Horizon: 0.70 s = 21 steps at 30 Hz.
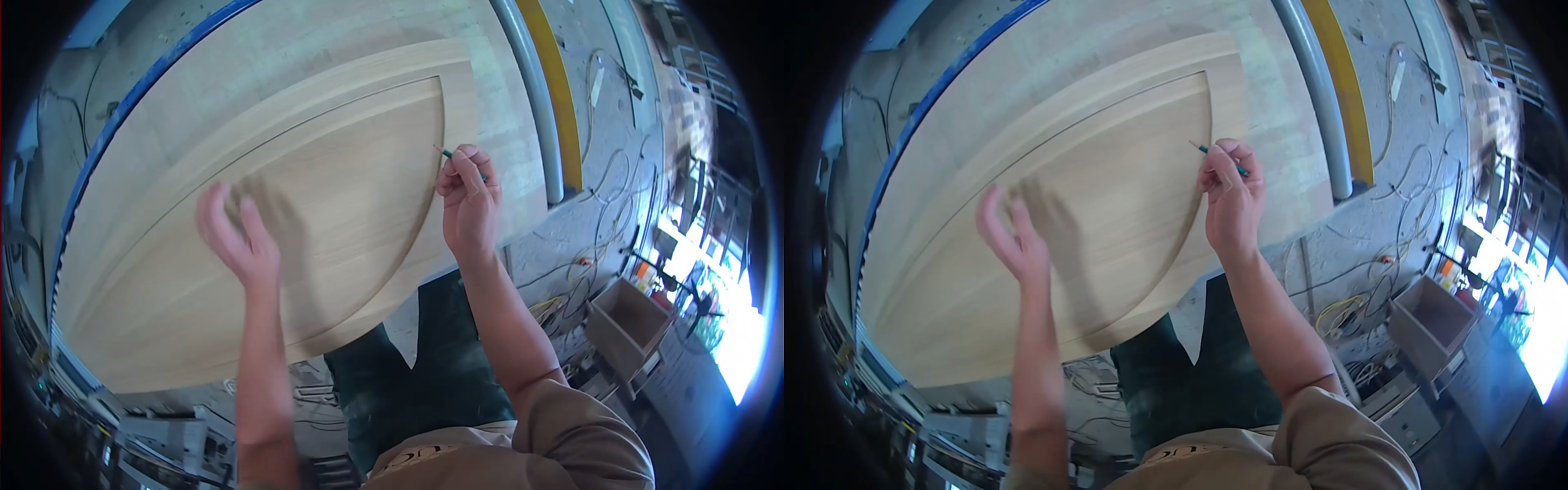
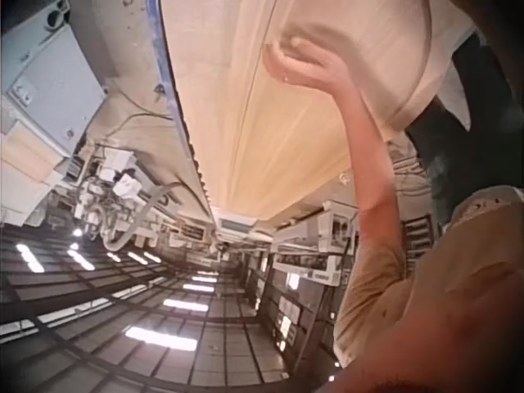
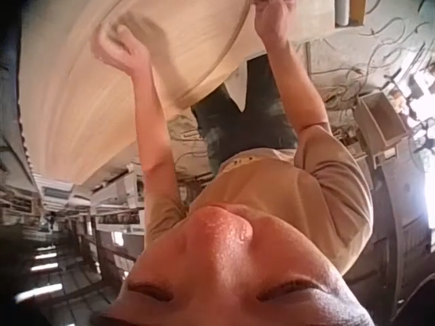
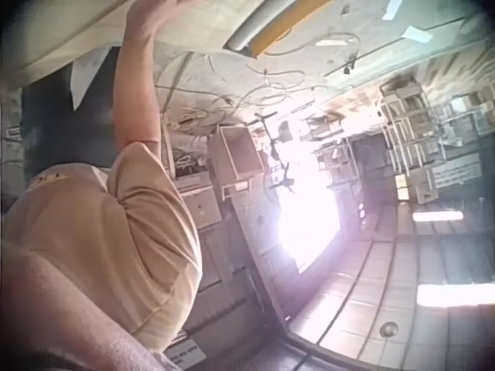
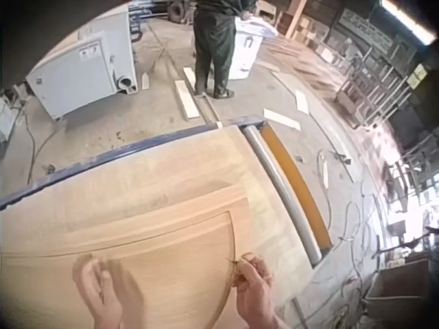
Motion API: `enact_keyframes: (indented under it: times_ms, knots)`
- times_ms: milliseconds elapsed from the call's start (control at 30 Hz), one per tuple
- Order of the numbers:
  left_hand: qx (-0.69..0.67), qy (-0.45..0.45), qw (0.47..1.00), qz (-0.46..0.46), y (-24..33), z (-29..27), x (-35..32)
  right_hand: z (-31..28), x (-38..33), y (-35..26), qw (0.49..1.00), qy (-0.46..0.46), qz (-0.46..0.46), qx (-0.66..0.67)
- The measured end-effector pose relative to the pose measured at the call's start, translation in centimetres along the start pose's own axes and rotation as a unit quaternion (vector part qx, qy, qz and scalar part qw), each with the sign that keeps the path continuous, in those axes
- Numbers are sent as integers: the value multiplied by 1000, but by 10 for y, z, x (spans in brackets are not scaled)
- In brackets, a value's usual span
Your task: Marking lines on wooden furniture panels with a pencil and moving them along a roller conveyor.
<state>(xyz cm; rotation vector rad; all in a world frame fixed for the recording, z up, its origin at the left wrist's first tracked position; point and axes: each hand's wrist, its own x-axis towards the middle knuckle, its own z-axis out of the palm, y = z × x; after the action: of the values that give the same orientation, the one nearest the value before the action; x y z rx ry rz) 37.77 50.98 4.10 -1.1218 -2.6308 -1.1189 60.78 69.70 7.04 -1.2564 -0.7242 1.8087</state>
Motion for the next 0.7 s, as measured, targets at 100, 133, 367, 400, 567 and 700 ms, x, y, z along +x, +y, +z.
enact_keyframes:
  times_ms: [100,133,367,400,567,700]
  knots:
    - [15,-47,988,145,-26,14,90,17,-20,27,998,24,-41,33]
    - [37,-59,981,180,-30,26,112,18,-26,34,996,35,-60,48]
    - [69,-232,943,230,-55,68,156,41,-56,59,985,105,-100,89]
    - [76,-248,940,222,-54,69,155,41,-57,60,986,95,-105,94]
    - [41,-266,938,220,-50,70,153,38,-60,59,983,96,-106,119]
    - [29,-264,937,228,-48,70,154,39,-57,61,980,89,-114,140]
